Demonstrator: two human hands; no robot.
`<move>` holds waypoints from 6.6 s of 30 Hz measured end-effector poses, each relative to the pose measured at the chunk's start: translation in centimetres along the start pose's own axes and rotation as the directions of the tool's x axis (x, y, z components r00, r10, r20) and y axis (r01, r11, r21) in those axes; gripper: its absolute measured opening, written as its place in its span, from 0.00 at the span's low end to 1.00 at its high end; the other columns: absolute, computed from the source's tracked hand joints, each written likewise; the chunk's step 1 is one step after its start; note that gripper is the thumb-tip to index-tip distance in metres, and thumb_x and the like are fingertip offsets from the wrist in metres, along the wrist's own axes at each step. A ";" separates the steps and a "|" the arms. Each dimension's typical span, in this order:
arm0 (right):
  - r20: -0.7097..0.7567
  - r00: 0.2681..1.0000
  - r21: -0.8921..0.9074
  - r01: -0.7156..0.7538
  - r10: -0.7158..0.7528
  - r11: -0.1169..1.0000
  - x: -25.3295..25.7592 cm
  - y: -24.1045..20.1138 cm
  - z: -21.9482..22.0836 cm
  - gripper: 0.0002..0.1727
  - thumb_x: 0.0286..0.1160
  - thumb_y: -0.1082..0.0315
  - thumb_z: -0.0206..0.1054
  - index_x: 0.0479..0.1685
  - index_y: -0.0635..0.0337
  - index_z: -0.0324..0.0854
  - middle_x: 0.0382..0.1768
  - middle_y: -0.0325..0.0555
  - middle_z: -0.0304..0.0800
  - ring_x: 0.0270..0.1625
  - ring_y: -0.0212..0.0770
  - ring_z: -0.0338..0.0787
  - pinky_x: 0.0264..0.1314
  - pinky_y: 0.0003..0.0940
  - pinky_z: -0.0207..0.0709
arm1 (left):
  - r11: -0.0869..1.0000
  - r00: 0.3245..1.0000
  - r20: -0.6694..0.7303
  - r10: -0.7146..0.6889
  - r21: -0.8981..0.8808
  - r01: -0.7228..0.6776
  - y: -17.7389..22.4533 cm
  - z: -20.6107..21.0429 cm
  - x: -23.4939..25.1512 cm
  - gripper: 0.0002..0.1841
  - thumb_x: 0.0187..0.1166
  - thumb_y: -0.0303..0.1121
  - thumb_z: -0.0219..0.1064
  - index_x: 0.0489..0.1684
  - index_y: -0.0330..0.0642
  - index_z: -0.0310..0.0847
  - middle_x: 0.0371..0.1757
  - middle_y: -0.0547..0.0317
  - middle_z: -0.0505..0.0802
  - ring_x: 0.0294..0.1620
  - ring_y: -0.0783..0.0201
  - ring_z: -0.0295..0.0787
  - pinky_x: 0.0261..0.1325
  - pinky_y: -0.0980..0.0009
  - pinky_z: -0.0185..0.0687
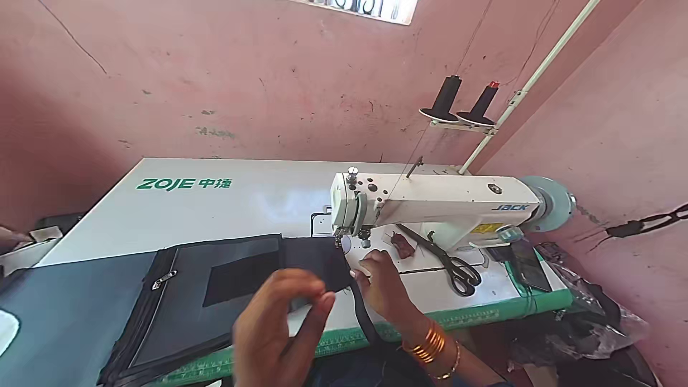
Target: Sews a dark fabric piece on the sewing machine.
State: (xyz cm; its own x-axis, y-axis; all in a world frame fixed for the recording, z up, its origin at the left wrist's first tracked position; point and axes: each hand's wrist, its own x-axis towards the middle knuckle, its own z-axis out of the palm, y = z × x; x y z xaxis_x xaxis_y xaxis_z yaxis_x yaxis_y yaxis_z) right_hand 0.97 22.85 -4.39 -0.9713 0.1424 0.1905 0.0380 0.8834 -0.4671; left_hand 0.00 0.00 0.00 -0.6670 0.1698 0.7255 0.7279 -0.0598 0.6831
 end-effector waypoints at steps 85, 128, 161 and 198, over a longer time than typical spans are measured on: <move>-0.001 0.792 -0.047 0.610 -0.611 0.791 2.7 8.6 -0.9 0.16 0.70 0.79 0.60 0.44 0.58 0.94 0.30 0.47 0.84 0.39 0.48 0.85 0.45 0.37 0.82 | 0.791 0.866 0.497 0.059 0.506 -0.344 -11.8 7.1 -4.7 0.13 0.74 0.20 0.60 0.32 0.43 0.93 0.48 0.57 0.98 0.59 0.55 0.94 0.62 0.65 0.88; -0.415 0.903 -0.388 -0.283 0.108 0.877 -5.3 16.9 -8.4 0.17 0.80 0.79 0.58 0.59 0.84 0.83 0.65 0.81 0.83 0.73 0.80 0.80 0.80 0.74 0.62 | 0.750 0.876 0.477 0.067 0.555 -0.360 -14.1 7.3 -2.6 0.12 0.72 0.20 0.61 0.35 0.38 0.94 0.45 0.53 0.99 0.49 0.54 0.97 0.50 0.66 0.90; -0.530 0.734 -0.150 -0.573 0.424 0.806 6.9 22.4 -29.1 0.24 0.94 0.58 0.51 0.65 0.70 0.85 0.66 0.80 0.82 0.75 0.77 0.76 0.75 0.76 0.60 | 0.824 0.853 0.471 -0.225 0.559 -0.091 -15.0 6.5 0.2 0.12 0.81 0.27 0.61 0.45 0.40 0.94 0.55 0.48 0.95 0.67 0.47 0.89 0.64 0.51 0.86; 0.165 0.923 0.066 -0.362 0.347 0.930 7.6 -1.2 3.0 0.15 0.84 0.69 0.59 0.58 0.70 0.83 0.60 0.64 0.87 0.65 0.57 0.86 0.70 0.51 0.76 | 0.625 0.807 0.255 -0.534 0.761 0.173 2.2 -19.5 -5.7 0.13 0.79 0.29 0.66 0.51 0.30 0.91 0.44 0.37 0.96 0.43 0.42 0.96 0.48 0.40 0.87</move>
State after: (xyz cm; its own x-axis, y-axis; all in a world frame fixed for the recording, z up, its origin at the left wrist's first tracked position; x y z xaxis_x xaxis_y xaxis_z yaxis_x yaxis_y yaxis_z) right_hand -7.14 21.52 -4.94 -0.9222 0.3647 -0.1285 0.3710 0.7406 -0.5602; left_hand 2.30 -20.33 -1.04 -0.8857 0.4192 0.1993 0.4606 0.7406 0.4892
